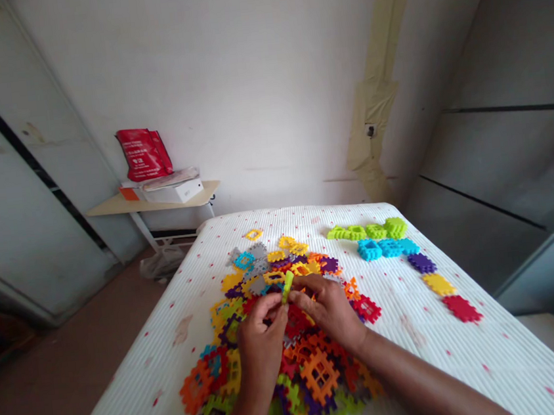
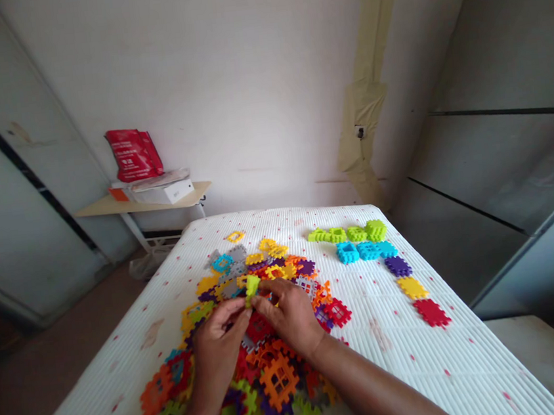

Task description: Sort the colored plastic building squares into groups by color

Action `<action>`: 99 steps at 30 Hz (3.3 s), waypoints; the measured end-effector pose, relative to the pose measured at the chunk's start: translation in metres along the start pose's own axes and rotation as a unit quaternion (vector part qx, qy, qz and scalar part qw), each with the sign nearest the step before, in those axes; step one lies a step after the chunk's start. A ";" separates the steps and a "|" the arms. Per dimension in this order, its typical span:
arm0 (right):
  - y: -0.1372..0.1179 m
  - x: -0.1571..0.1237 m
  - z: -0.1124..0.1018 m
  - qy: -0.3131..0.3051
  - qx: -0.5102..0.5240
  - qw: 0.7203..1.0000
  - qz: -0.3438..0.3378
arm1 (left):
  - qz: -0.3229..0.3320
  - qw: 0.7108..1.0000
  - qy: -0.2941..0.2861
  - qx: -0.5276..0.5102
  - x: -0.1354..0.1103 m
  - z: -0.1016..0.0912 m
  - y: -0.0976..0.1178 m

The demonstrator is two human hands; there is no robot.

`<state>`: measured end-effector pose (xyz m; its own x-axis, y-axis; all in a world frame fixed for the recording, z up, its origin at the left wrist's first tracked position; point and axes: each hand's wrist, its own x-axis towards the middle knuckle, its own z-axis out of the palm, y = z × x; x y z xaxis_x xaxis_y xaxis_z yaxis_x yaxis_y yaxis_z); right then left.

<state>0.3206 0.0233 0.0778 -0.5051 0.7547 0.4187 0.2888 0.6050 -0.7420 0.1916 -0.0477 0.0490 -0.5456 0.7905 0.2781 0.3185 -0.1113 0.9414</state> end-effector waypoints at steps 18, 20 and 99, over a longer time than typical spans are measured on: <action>0.011 -0.004 -0.017 0.015 -0.214 0.973 -0.084 | 0.031 0.999 -0.003 -0.023 -0.006 -0.004 0.009; 0.012 -0.005 -0.017 0.004 -0.224 0.971 -0.089 | 0.044 0.999 -0.012 0.002 -0.005 -0.003 0.009; 0.135 0.153 -0.093 -0.138 -0.552 0.800 0.192 | 0.104 0.972 0.164 0.135 -0.012 -0.070 -0.019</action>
<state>0.3585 0.2441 0.0904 -0.3238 0.9458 0.0259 0.9304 0.3134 0.1900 0.1375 -0.0972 0.0409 -0.6519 0.5282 0.5442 0.6155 -0.0507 0.7865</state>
